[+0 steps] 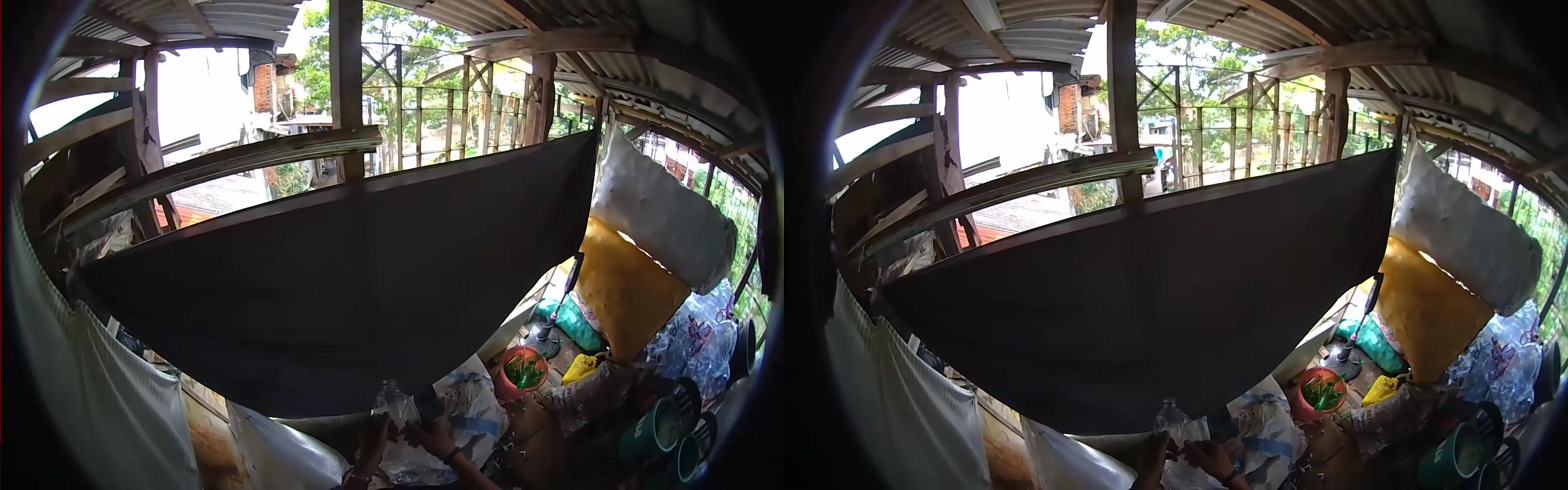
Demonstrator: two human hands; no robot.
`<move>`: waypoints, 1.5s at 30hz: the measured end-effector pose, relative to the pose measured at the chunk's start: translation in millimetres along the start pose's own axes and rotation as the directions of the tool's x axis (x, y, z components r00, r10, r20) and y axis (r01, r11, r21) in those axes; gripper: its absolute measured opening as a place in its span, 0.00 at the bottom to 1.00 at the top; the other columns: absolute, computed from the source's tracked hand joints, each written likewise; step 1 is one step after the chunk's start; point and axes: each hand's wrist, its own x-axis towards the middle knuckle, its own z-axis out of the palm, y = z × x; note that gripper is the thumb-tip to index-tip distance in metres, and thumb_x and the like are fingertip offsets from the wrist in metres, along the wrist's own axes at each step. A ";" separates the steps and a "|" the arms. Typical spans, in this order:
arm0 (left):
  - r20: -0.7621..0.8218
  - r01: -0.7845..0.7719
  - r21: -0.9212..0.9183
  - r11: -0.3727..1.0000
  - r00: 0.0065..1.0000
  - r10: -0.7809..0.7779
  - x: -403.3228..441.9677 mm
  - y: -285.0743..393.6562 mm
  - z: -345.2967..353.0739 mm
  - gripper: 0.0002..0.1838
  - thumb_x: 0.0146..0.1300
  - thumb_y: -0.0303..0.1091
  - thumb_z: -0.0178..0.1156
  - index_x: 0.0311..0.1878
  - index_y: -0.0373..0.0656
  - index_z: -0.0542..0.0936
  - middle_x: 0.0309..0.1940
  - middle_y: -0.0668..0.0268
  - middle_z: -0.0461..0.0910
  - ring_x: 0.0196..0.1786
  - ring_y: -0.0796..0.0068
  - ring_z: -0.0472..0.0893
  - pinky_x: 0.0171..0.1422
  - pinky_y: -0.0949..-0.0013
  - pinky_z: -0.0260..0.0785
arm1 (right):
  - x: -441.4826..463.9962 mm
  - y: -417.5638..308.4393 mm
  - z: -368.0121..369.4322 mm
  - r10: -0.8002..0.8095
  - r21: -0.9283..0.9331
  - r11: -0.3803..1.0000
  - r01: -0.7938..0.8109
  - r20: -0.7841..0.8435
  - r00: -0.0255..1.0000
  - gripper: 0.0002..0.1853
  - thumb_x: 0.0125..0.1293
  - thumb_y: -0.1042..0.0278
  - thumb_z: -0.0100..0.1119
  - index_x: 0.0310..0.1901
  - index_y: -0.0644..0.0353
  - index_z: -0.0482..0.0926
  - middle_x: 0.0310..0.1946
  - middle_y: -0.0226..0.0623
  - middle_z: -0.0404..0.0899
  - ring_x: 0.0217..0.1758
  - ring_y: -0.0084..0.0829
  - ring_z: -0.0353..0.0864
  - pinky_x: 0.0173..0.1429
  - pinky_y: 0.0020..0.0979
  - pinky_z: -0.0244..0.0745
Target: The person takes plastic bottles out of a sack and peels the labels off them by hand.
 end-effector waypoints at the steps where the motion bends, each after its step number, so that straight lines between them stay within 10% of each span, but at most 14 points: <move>1: -0.044 -0.030 -0.027 0.999 0.999 0.029 2.5 -1.3 6.0 0.20 0.68 0.46 0.54 0.36 0.34 0.77 0.27 0.60 0.80 0.28 0.71 0.82 0.29 0.71 0.75 | -2.3 5.6 -5.2 0.119 0.033 0.992 -0.120 0.018 0.993 0.17 0.69 0.57 0.55 0.35 0.65 0.83 0.22 0.34 0.82 0.23 0.22 0.81 0.26 0.25 0.73; 7: 0.009 0.172 0.038 0.984 0.985 -0.172 -0.7 -31.6 50.0 0.21 0.70 0.48 0.52 0.38 0.34 0.75 0.26 0.59 0.80 0.29 0.70 0.83 0.31 0.69 0.78 | -10.9 14.7 -30.2 0.071 -0.239 0.960 -0.145 -0.292 0.954 0.24 0.71 0.50 0.50 0.29 0.63 0.84 0.18 0.37 0.79 0.21 0.27 0.80 0.29 0.30 0.74; 11: 0.177 -0.215 0.207 0.954 0.968 0.180 18.8 -114.1 43.3 0.20 0.71 0.46 0.50 0.39 0.34 0.74 0.25 0.59 0.80 0.27 0.69 0.83 0.30 0.68 0.78 | -6.2 3.6 -50.0 0.162 -0.231 0.953 -0.195 -0.152 0.975 0.27 0.72 0.47 0.47 0.28 0.64 0.83 0.16 0.36 0.78 0.19 0.26 0.78 0.27 0.29 0.72; 14: -0.061 0.111 0.449 0.887 0.994 -0.094 -11.7 -51.1 66.5 0.20 0.72 0.45 0.48 0.36 0.35 0.75 0.25 0.59 0.80 0.23 0.69 0.82 0.27 0.68 0.76 | 0.0 6.6 -56.9 0.243 -0.051 0.969 -0.241 0.032 0.969 0.29 0.73 0.45 0.44 0.28 0.64 0.82 0.16 0.34 0.78 0.18 0.27 0.77 0.25 0.29 0.70; 17: -0.071 0.016 -0.176 0.984 0.997 -0.029 -15.1 -74.5 48.9 0.20 0.72 0.43 0.48 0.30 0.37 0.76 0.23 0.59 0.79 0.21 0.71 0.79 0.25 0.68 0.71 | 8.1 40.9 -53.4 0.197 0.226 0.942 -0.247 0.221 0.955 0.28 0.74 0.47 0.44 0.28 0.64 0.80 0.17 0.32 0.77 0.18 0.26 0.76 0.23 0.28 0.69; 20: -0.051 0.080 -0.169 0.982 0.995 -0.090 -13.7 -63.0 39.0 0.20 0.72 0.43 0.48 0.29 0.37 0.76 0.23 0.59 0.79 0.21 0.71 0.78 0.25 0.68 0.70 | 8.7 54.1 -37.4 0.271 0.467 0.806 -0.365 0.258 0.928 0.27 0.73 0.46 0.45 0.28 0.63 0.80 0.18 0.32 0.77 0.20 0.26 0.76 0.23 0.28 0.68; 28: -0.120 0.009 0.316 0.949 0.992 0.030 -26.4 -73.6 32.7 0.21 0.72 0.43 0.48 0.27 0.38 0.76 0.21 0.60 0.78 0.20 0.72 0.77 0.24 0.67 0.67 | -2.4 39.4 -35.4 0.218 0.000 0.975 -0.224 -0.224 0.950 0.30 0.70 0.42 0.46 0.26 0.63 0.81 0.18 0.40 0.79 0.24 0.33 0.81 0.29 0.34 0.72; 31: -0.246 -0.112 0.566 0.816 0.922 0.298 -31.2 -81.8 32.6 0.21 0.72 0.43 0.48 0.26 0.38 0.76 0.20 0.60 0.78 0.19 0.72 0.76 0.24 0.67 0.66 | -8.0 62.3 -28.4 0.024 -0.430 0.895 -0.118 -0.218 0.976 0.32 0.71 0.40 0.40 0.30 0.62 0.82 0.21 0.46 0.80 0.27 0.46 0.82 0.34 0.42 0.73; 35: -0.321 -0.208 0.668 0.715 0.786 0.529 -38.1 -47.5 36.7 0.23 0.72 0.46 0.49 0.25 0.40 0.75 0.16 0.64 0.75 0.18 0.73 0.74 0.24 0.67 0.61 | -26.7 47.0 5.0 0.182 -0.351 0.910 -0.221 -0.140 0.973 0.34 0.72 0.39 0.35 0.29 0.61 0.83 0.24 0.51 0.80 0.30 0.53 0.81 0.37 0.46 0.73; 41: -0.313 -0.047 0.197 0.979 0.944 0.108 -43.0 -5.7 -1.1 0.26 0.74 0.50 0.44 0.24 0.40 0.72 0.14 0.67 0.72 0.17 0.73 0.74 0.22 0.67 0.65 | -23.2 13.7 47.9 0.122 -0.361 0.909 -0.208 -0.247 0.961 0.38 0.73 0.41 0.33 0.19 0.64 0.80 0.18 0.48 0.79 0.27 0.48 0.82 0.37 0.43 0.74; 45: -0.248 0.089 0.012 0.996 0.965 -0.083 -50.1 21.3 -46.2 0.28 0.74 0.53 0.43 0.23 0.41 0.71 0.13 0.68 0.70 0.18 0.76 0.73 0.23 0.69 0.65 | 0.5 55.6 79.7 0.158 -0.242 0.957 -0.162 -0.035 0.987 0.39 0.73 0.40 0.33 0.17 0.65 0.79 0.14 0.43 0.77 0.23 0.39 0.82 0.35 0.40 0.73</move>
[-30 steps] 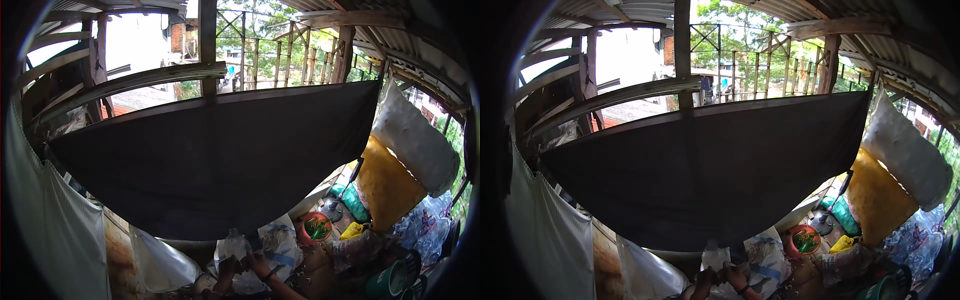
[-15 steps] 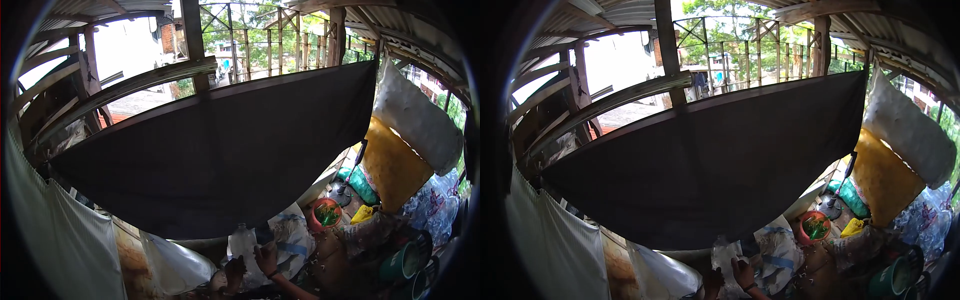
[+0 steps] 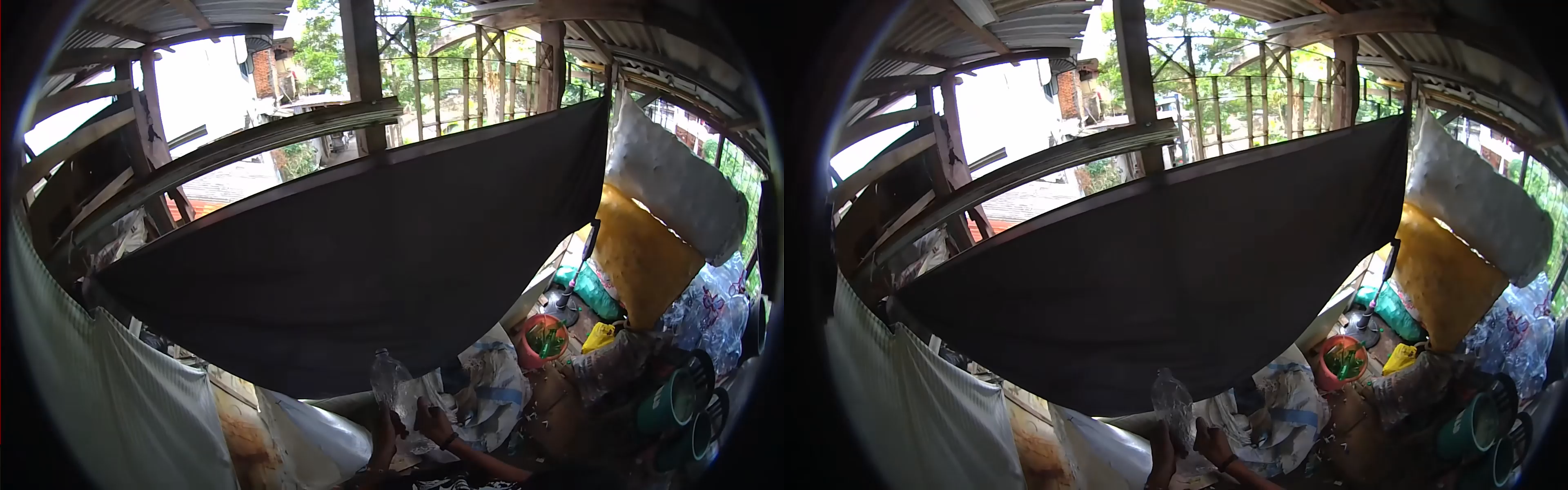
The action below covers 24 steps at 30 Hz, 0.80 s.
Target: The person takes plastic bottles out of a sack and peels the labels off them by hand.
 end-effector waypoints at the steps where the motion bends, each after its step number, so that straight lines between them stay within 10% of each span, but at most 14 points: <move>1: 0.068 0.036 -0.141 0.989 0.997 -0.027 8.4 -9.6 -16.4 0.28 0.73 0.53 0.44 0.24 0.40 0.73 0.14 0.67 0.71 0.19 0.75 0.75 0.24 0.69 0.66 | 1.9 -1.2 8.8 -0.087 -0.029 0.996 0.089 0.066 0.994 0.39 0.73 0.40 0.34 0.18 0.66 0.79 0.14 0.43 0.77 0.22 0.36 0.81 0.35 0.39 0.73; 3: 0.134 0.069 -0.286 0.956 0.991 -0.032 17.7 -18.2 -36.7 0.28 0.73 0.53 0.45 0.25 0.39 0.74 0.15 0.65 0.73 0.21 0.75 0.76 0.25 0.69 0.68 | -1.6 -22.2 20.2 -0.036 -0.016 0.999 0.038 0.064 0.997 0.38 0.73 0.40 0.35 0.18 0.65 0.79 0.14 0.43 0.77 0.22 0.36 0.81 0.35 0.39 0.73; 9: 0.055 -0.105 0.058 0.993 0.993 0.102 9.8 -27.8 -68.3 0.24 0.71 0.49 0.49 0.40 0.34 0.80 0.29 0.60 0.82 0.30 0.68 0.82 0.31 0.64 0.74 | 2.1 -50.1 53.9 -0.223 -0.181 0.960 0.211 -0.049 0.974 0.31 0.73 0.47 0.40 0.24 0.68 0.79 0.18 0.44 0.80 0.24 0.40 0.82 0.33 0.36 0.73; 12: -0.011 -0.445 0.499 0.744 0.855 0.519 15.0 -72.6 -86.6 0.25 0.67 0.50 0.55 0.25 0.37 0.81 0.17 0.63 0.78 0.24 0.70 0.79 0.25 0.63 0.67 | 7.8 -48.9 74.0 -0.220 -0.266 0.949 0.170 -0.170 0.961 0.32 0.72 0.46 0.41 0.23 0.66 0.79 0.18 0.45 0.79 0.25 0.41 0.82 0.34 0.39 0.72; 18: -0.249 -0.209 0.388 0.898 0.914 0.320 7.7 -36.1 -130.2 0.27 0.65 0.52 0.57 0.19 0.37 0.78 0.12 0.63 0.74 0.19 0.73 0.76 0.24 0.64 0.64 | -14.5 -2.6 137.4 -0.527 -0.653 0.651 0.386 -0.023 0.849 0.21 0.69 0.53 0.49 0.28 0.64 0.77 0.18 0.43 0.77 0.21 0.44 0.78 0.32 0.43 0.71; 19: -0.245 -0.222 0.386 0.895 0.911 0.332 13.1 -28.5 -135.6 0.27 0.65 0.52 0.57 0.19 0.37 0.78 0.12 0.63 0.74 0.19 0.73 0.76 0.24 0.64 0.64 | -33.4 -40.3 139.4 -0.045 -0.162 0.986 0.025 -0.121 0.992 0.17 0.65 0.57 0.52 0.32 0.65 0.76 0.17 0.42 0.74 0.20 0.44 0.77 0.31 0.44 0.71; 20: -0.173 -0.179 0.431 0.884 0.946 0.276 17.8 -22.1 -142.2 0.25 0.67 0.51 0.54 0.23 0.38 0.78 0.16 0.63 0.75 0.22 0.72 0.76 0.27 0.65 0.66 | -42.7 -61.4 140.6 0.426 0.353 0.837 -0.419 0.063 0.903 0.14 0.61 0.61 0.55 0.37 0.66 0.74 0.16 0.42 0.72 0.19 0.44 0.76 0.30 0.44 0.72; 24: 0.077 -0.008 0.633 0.774 0.996 -0.052 18.1 -18.4 -168.1 0.21 0.75 0.47 0.43 0.41 0.40 0.78 0.29 0.62 0.78 0.33 0.71 0.78 0.36 0.70 0.73 | -15.0 35.8 157.0 0.308 0.355 0.858 -0.372 0.224 0.925 0.19 0.63 0.57 0.64 0.48 0.63 0.78 0.37 0.42 0.82 0.39 0.36 0.80 0.41 0.36 0.75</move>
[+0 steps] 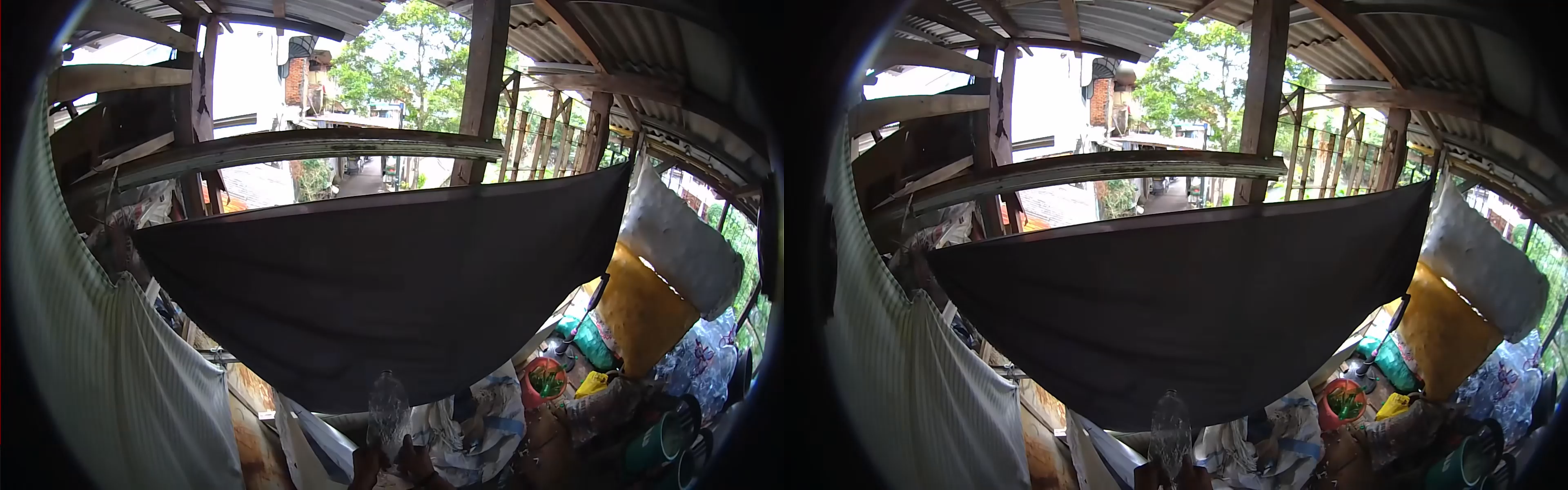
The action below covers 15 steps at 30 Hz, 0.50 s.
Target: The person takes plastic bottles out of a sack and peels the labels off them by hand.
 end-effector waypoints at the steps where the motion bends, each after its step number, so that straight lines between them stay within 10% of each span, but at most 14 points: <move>1: 0.002 0.001 -0.002 1.000 1.000 -0.001 6.5 -11.0 5.3 0.21 0.75 0.47 0.43 0.41 0.40 0.78 0.29 0.62 0.78 0.33 0.71 0.78 0.36 0.70 0.73 | -1.1 -2.0 0.8 -0.566 -0.618 0.618 0.486 0.080 0.821 0.17 0.61 0.59 0.61 0.42 0.66 0.76 0.25 0.40 0.76 0.28 0.38 0.77 0.34 0.38 0.73; 2: -0.075 -0.022 -0.306 0.952 0.997 -0.001 16.6 -28.7 16.1 0.22 0.69 0.50 0.52 0.29 0.39 0.78 0.20 0.64 0.76 0.25 0.72 0.76 0.30 0.67 0.69 | -2.7 -2.7 2.5 -0.768 -0.825 -0.231 0.516 0.480 0.423 0.16 0.60 0.61 0.57 0.36 0.69 0.74 0.14 0.39 0.70 0.17 0.39 0.74 0.26 0.39 0.71; 3: -0.147 -0.064 -0.578 0.814 0.989 -0.027 16.2 -32.1 19.7 0.27 0.62 0.52 0.60 0.17 0.38 0.78 0.11 0.66 0.73 0.17 0.74 0.75 0.24 0.65 0.64 | 1.2 -0.5 2.5 -0.765 -0.825 -0.230 0.516 0.482 0.429 0.16 0.60 0.61 0.57 0.36 0.69 0.74 0.14 0.39 0.70 0.17 0.39 0.74 0.26 0.39 0.71; 6: -0.063 0.029 -0.589 0.808 0.995 -0.081 4.1 -10.4 7.8 0.23 0.62 0.48 0.62 0.19 0.39 0.78 0.14 0.68 0.74 0.19 0.76 0.75 0.25 0.68 0.65 | -10.2 -14.4 6.3 -0.839 -0.789 -0.118 0.603 0.404 0.365 0.23 0.66 0.51 0.56 0.25 0.66 0.75 0.13 0.36 0.71 0.15 0.32 0.72 0.24 0.33 0.70; 7: -0.063 0.029 -0.590 0.807 0.995 -0.082 2.5 -6.0 6.5 0.23 0.62 0.48 0.62 0.19 0.39 0.78 0.14 0.68 0.74 0.19 0.76 0.75 0.25 0.68 0.65 | -48.5 -61.1 22.6 -0.632 -0.478 0.681 0.555 0.001 0.775 0.26 0.67 0.48 0.55 0.23 0.65 0.75 0.13 0.35 0.72 0.15 0.30 0.73 0.24 0.32 0.70; 8: -0.016 0.026 -0.606 0.795 0.999 -0.045 2.0 -1.6 7.3 0.20 0.61 0.46 0.63 0.22 0.39 0.80 0.17 0.68 0.77 0.22 0.76 0.77 0.26 0.69 0.65 | -70.3 -87.7 32.2 -0.066 0.164 0.983 0.077 -0.070 0.995 0.29 0.68 0.45 0.54 0.20 0.64 0.75 0.13 0.34 0.73 0.15 0.28 0.73 0.23 0.31 0.70; 15: 0.090 0.020 -0.620 0.784 0.995 0.046 -2.5 -4.6 28.9 0.15 0.60 0.42 0.64 0.28 0.38 0.81 0.22 0.68 0.79 0.26 0.76 0.78 0.29 0.70 0.67 | -65.0 -80.2 15.0 -0.157 0.089 0.979 0.183 -0.242 0.958 0.27 0.69 0.47 0.54 0.22 0.64 0.76 0.15 0.36 0.76 0.16 0.28 0.76 0.18 0.29 0.67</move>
